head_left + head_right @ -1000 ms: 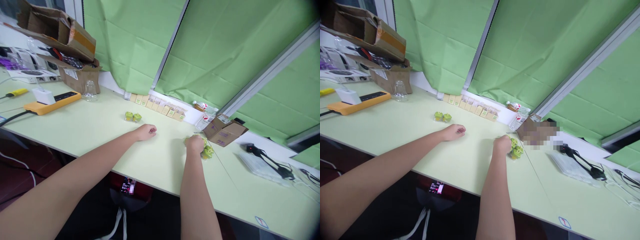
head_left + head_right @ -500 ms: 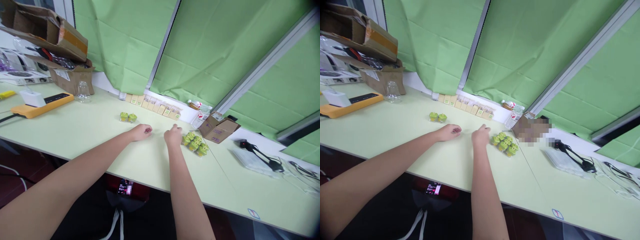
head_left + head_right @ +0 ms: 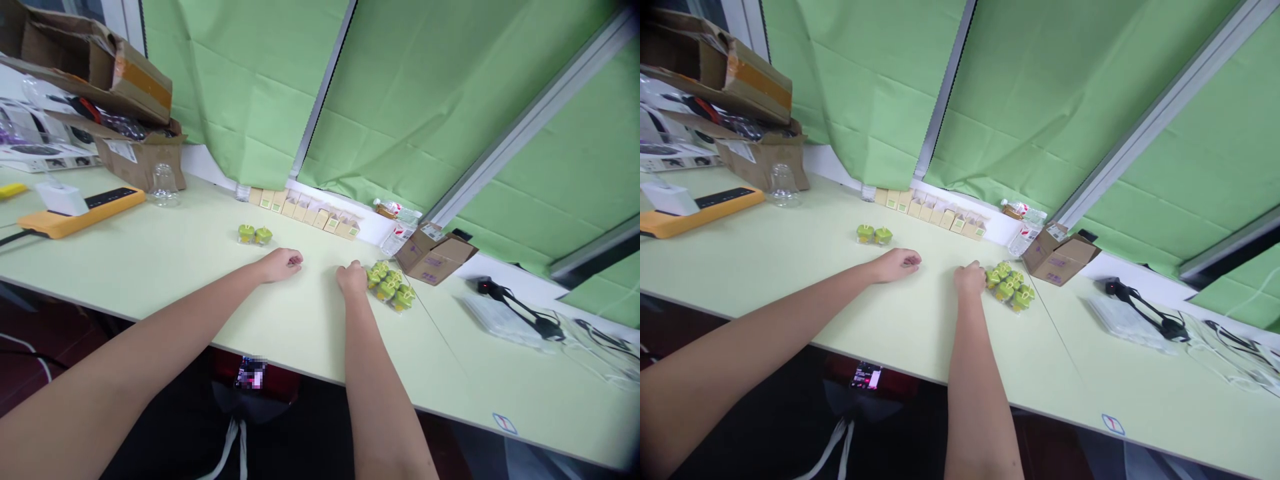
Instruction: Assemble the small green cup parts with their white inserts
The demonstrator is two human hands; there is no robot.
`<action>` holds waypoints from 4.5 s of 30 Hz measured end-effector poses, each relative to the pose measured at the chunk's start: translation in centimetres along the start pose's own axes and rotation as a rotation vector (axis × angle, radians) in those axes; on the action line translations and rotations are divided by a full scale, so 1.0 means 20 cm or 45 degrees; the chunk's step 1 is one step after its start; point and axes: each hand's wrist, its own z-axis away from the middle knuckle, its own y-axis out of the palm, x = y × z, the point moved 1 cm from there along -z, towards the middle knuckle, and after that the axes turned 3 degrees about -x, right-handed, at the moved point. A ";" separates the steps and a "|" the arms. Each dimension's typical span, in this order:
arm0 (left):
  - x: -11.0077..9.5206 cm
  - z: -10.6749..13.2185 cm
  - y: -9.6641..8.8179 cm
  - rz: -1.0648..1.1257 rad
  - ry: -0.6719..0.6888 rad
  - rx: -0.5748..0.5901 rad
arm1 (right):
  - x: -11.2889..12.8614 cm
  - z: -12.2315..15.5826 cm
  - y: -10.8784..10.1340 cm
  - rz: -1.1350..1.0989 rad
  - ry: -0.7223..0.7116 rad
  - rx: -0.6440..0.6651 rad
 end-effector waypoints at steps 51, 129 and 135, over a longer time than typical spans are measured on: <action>-0.09 -0.02 -0.27 -0.713 0.188 -0.739 | -0.19 -0.03 -0.09 0.121 -0.326 0.253; -0.19 -0.01 -0.03 0.559 -0.114 0.008 | 0.26 0.36 0.00 -0.326 -1.280 -0.228; -0.18 -0.02 -0.03 0.500 -0.092 -0.017 | 0.27 0.36 -0.01 -0.353 -1.282 -0.228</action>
